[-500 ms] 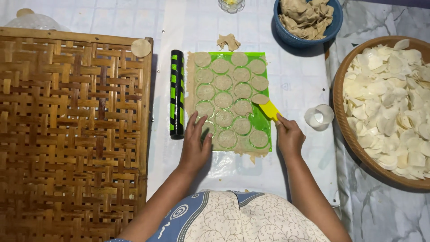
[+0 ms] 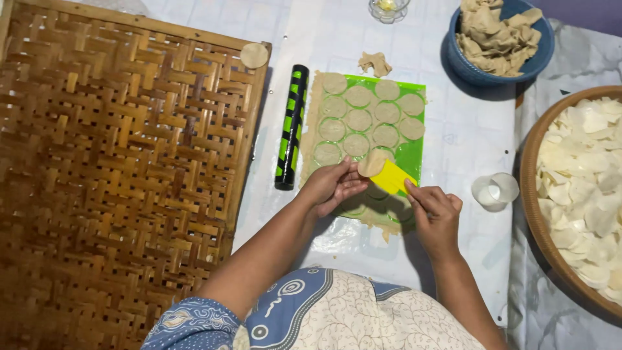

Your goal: Preparing circular dough pieces using a cutter and rolling pin.

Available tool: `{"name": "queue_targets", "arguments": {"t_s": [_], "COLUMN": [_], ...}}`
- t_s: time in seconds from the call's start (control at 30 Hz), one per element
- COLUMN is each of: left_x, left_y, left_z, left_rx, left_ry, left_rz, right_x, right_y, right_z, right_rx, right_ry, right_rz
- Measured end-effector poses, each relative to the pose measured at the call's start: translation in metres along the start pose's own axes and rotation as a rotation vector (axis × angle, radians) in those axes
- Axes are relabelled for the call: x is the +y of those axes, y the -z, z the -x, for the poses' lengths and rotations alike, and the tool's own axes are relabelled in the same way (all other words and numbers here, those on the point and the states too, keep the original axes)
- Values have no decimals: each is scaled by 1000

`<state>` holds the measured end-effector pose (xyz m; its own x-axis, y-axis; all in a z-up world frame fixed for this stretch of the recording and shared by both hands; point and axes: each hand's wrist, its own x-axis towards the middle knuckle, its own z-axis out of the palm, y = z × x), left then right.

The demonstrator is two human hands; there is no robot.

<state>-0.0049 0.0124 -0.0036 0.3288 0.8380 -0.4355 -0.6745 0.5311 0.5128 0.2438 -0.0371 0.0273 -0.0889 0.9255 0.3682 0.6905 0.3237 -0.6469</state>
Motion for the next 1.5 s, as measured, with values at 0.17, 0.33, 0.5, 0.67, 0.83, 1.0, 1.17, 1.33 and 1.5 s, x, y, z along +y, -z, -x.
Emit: {"name": "queue_targets", "arguments": {"t_s": [0.17, 0.33, 0.5, 0.67, 0.83, 1.0, 1.17, 1.33, 1.5], "left_x": [-3, 12, 88, 171, 211, 223, 228, 231, 232], "left_y": [27, 23, 4, 42, 57, 75, 61, 53, 51], "left_z": [-12, 2, 48, 34, 2, -22, -16, -12, -6], "left_rx": [248, 410, 574, 736, 663, 891, 1026, 1100, 1130], "left_ry": [-300, -565, -768, -884, -797, -665, -598, -579, -578], "left_rz": [-257, -598, -694, -900, -758, -1090, -1143, -1107, -1102], "right_x": [-14, -37, -38, -34, -28, -25, -23, -20, -21], "right_y": [-9, -37, -43, -37, -40, -35, -26, -21, -17], "right_z": [-5, -7, -11, -5, 2, 5, 10, 13, 10], "right_rx": [-32, -119, -312, -316, -306, -352, -342, -323, -306], "right_ry": [118, 55, -191, -246, -260, -342, -415, -416, -419], "right_rz": [269, 573, 507, 471, 512, 489, 465, 498, 472]}}
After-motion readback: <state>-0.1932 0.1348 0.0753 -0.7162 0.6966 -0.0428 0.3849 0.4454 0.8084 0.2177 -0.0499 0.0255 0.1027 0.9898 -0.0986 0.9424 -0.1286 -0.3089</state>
